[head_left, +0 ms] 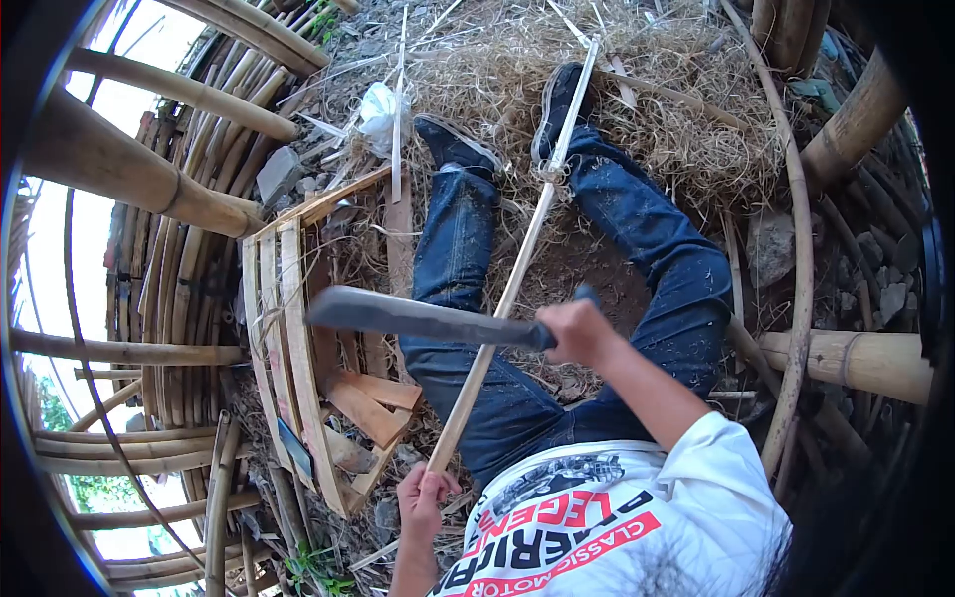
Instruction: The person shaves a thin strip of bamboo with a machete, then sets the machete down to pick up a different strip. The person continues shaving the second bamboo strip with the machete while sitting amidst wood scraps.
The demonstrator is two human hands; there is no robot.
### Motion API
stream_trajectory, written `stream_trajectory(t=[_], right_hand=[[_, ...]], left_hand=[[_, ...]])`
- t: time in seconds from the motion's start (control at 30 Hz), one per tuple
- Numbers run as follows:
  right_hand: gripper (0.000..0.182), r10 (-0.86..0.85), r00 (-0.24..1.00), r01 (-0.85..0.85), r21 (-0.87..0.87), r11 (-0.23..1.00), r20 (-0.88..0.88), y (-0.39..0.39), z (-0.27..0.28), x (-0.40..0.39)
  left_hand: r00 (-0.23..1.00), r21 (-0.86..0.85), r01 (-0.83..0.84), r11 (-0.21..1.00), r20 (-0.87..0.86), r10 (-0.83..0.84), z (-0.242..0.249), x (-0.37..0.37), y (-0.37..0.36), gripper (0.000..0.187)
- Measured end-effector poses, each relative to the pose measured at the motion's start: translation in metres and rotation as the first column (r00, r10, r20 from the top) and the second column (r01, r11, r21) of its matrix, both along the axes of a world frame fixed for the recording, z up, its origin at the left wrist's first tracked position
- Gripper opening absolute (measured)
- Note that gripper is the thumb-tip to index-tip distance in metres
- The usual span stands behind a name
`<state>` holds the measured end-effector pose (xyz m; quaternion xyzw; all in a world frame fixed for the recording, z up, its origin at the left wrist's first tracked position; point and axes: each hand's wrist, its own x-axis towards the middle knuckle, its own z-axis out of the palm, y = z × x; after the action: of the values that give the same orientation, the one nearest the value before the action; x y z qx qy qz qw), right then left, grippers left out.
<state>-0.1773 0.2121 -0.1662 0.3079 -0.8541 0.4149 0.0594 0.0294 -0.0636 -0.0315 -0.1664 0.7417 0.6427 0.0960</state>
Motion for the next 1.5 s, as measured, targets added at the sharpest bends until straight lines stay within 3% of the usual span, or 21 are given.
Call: stream_trajectory(t=[0.07, 0.13, 0.2, 0.23, 0.4, 0.57, 0.6, 0.67, 0.7, 0.77, 0.8, 0.87, 0.93, 1.0, 1.07, 1.13, 1.2, 1.27, 1.33, 1.5], right_hand=[[0.027, -0.123, 0.992, 0.124, 0.098, 0.987, -0.017, 0.024, -0.01, -0.031], [0.023, -0.384, 0.921, 0.358, 0.241, 0.902, 0.067, 0.046, -0.019, -0.055], [0.021, -0.685, 0.692, 0.604, 0.339, 0.722, 0.225, 0.056, -0.02, -0.073], [0.021, -0.694, 0.649, 0.619, 0.313, 0.72, 0.312, 0.058, -0.018, -0.076], [0.022, -0.63, 0.672, 0.617, 0.175, 0.767, 0.389, 0.034, 0.014, -0.036], [0.025, -0.266, 0.89, 0.287, -0.001, 0.958, 0.37, -0.017, 0.022, 0.04], [0.025, -0.264, 0.888, 0.287, -0.005, 0.958, 0.378, -0.025, 0.029, 0.048], [0.027, -0.048, 0.937, 0.079, -0.076, 0.994, 0.346, -0.036, 0.04, 0.057], [0.027, -0.045, 0.937, 0.077, -0.077, 0.994, 0.346, -0.037, 0.044, 0.054], [0.024, 0.071, 0.975, -0.063, -0.047, 0.997, 0.211, -0.035, 0.049, 0.042], [0.024, 0.074, 0.975, -0.066, -0.042, 0.997, 0.208, -0.031, 0.047, 0.034], [0.026, 0.105, 0.994, -0.107, 0.081, 0.991, 0.024, -0.015, 0.033, 0.014], [0.025, 0.06, 0.998, -0.062, 0.074, 0.995, 0.029, 0.008, 0.014, -0.009], [0.019, -0.185, 0.973, 0.158, 0.192, 0.969, 0.135, 0.031, -0.004, -0.028], [0.016, -0.527, 0.821, 0.472, 0.259, 0.843, 0.221, 0.045, -0.018, -0.044], [0.019, -0.662, 0.643, 0.63, 0.225, 0.743, 0.385, 0.057, -0.031, -0.061], [0.018, -0.686, 0.626, 0.699, 0.125, 0.705, 0.37, 0.048, -0.025, -0.055], [0.015, -0.65, 0.605, 0.704, 0.072, 0.707, 0.46, 0.03, 0.001, -0.04], [0.014, -0.537, 0.654, 0.651, -0.035, 0.758, 0.533, 0.01, 0.006, -0.014], [0.015, -0.278, 0.781, 0.383, -0.077, 0.921, 0.559, -0.031, 0.039, 0.06]], left_hand=[[0.999, 0.019, -0.035, 0.999, -0.031, 0.036, 0.001, 0.002, 0.002, 0.032], [0.997, 0.056, -0.076, 0.996, 0.018, 0.075, 0.01, 0.0, 0.004, 0.033], [0.999, 0.072, -0.036, 0.997, 0.003, 0.036, 0.006, -0.005, 0.009, 0.032], [1.0, 0.078, 0.003, 0.997, -0.009, -0.002, 0.004, -0.01, 0.011, 0.031], [0.998, 0.196, 0.06, 0.979, 0.01, -0.063, -0.012, -0.02, 0.016, 0.03], [0.996, 0.135, 0.072, 0.988, 0.044, -0.078, -0.012, -0.03, 0.016, 0.027], [0.996, 0.13, 0.071, 0.989, 0.051, -0.078, -0.011, -0.03, 0.017, 0.027], [0.995, 0.066, 0.083, 0.994, 0.049, -0.086, -0.008, -0.033, 0.023, 0.026], [0.997, 0.07, 0.076, 0.995, 0.027, -0.078, -0.008, -0.034, 0.026, 0.025], [0.997, 0.038, 0.08, 0.996, 0.021, -0.08, -0.009, -0.031, 0.026, 0.026], [0.996, 0.007, 0.087, 0.996, 0.014, -0.087, -0.01, -0.03, 0.026, 0.026], [0.999, 0.019, 0.048, 0.999, 0.009, -0.048, -0.006, -0.028, 0.023, 0.027], [1.0, 0.029, 0.008, 1.0, 0.008, -0.009, -0.004, -0.023, 0.014, 0.028], [0.998, 0.036, -0.021, 0.999, -0.053, 0.023, -0.004, -0.018, 0.004, 0.028], [0.998, 0.005, -0.017, 1.0, -0.055, 0.018, -0.001, -0.016, 0.004, 0.027], [1.0, 0.013, 0.004, 1.0, 0.023, -0.005, -0.002, -0.016, 0.009, 0.026], [0.993, 0.09, 0.115, 0.989, -0.007, -0.115, -0.009, -0.02, 0.025, 0.026], [0.997, 0.158, 0.076, 0.984, 0.013, -0.079, -0.014, -0.019, 0.029, 0.026], [0.994, 0.191, 0.078, 0.978, 0.06, -0.091, -0.012, -0.024, 0.031, 0.025], [0.998, 0.076, 0.044, 0.996, 0.034, -0.047, -0.021, -0.032, 0.035, 0.024]])
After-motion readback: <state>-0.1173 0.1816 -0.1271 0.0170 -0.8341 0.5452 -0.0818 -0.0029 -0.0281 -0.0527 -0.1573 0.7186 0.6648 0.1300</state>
